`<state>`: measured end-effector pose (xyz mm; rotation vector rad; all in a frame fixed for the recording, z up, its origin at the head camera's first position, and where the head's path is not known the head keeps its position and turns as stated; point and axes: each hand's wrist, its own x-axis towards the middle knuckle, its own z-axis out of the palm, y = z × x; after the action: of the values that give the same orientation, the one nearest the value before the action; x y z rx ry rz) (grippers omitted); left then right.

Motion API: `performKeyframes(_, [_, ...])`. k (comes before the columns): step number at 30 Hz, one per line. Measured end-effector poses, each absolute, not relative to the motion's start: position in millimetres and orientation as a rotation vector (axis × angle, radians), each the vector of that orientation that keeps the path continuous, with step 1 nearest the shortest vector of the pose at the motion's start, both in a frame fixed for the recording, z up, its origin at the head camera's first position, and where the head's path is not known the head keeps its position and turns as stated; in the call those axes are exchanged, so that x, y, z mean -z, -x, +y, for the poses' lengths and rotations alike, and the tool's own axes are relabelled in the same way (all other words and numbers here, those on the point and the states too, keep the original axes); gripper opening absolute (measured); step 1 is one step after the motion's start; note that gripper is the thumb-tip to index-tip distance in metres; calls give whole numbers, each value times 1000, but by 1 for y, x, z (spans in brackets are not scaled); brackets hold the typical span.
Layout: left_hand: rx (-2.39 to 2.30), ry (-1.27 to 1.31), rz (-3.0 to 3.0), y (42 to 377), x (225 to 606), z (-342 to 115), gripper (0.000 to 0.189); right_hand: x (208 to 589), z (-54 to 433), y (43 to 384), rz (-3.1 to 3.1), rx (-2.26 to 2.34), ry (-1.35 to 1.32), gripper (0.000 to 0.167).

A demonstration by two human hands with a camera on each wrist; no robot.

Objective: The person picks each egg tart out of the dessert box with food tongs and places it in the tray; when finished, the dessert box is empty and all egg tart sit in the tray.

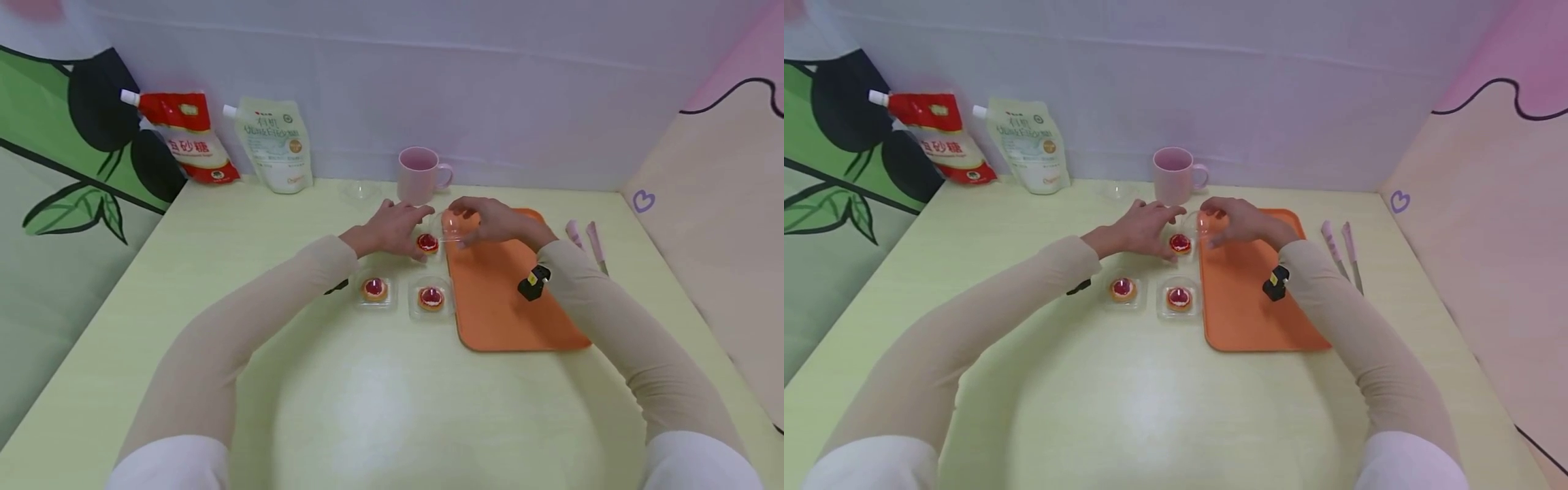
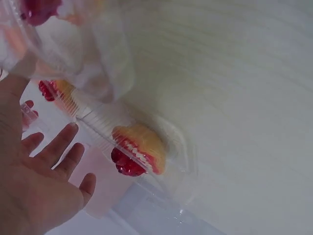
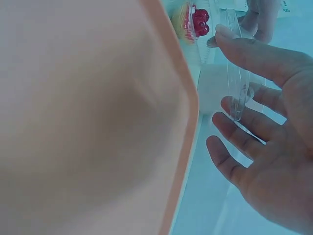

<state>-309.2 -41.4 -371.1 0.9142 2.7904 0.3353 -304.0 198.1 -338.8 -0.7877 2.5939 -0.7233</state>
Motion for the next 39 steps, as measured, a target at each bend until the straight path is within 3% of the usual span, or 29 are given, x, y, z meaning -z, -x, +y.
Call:
performKeyframes(7, [-633, -978, 2765, 313, 353, -59, 97, 332, 194, 311, 2560, 785, 785, 73])
performKeyframes(15, [-719, -1298, 3063, 314, 347, -78, 62, 313, 179, 316, 2361, 1121, 698, 69])
performKeyframes(21, [-956, -1359, 3203, 315, 340, -94, 44, 300, 156, 323, 2135, 1366, 613, 55])
performKeyframes(29, [-1280, -1108, 3237, 315, 328, -119, 41, 289, 115, 331, 1862, 1562, 504, 51])
performKeyframes(39, [-1254, -570, 3254, 319, 329, -159, 45, 289, 61, 342, 2161, 1421, 534, 52])
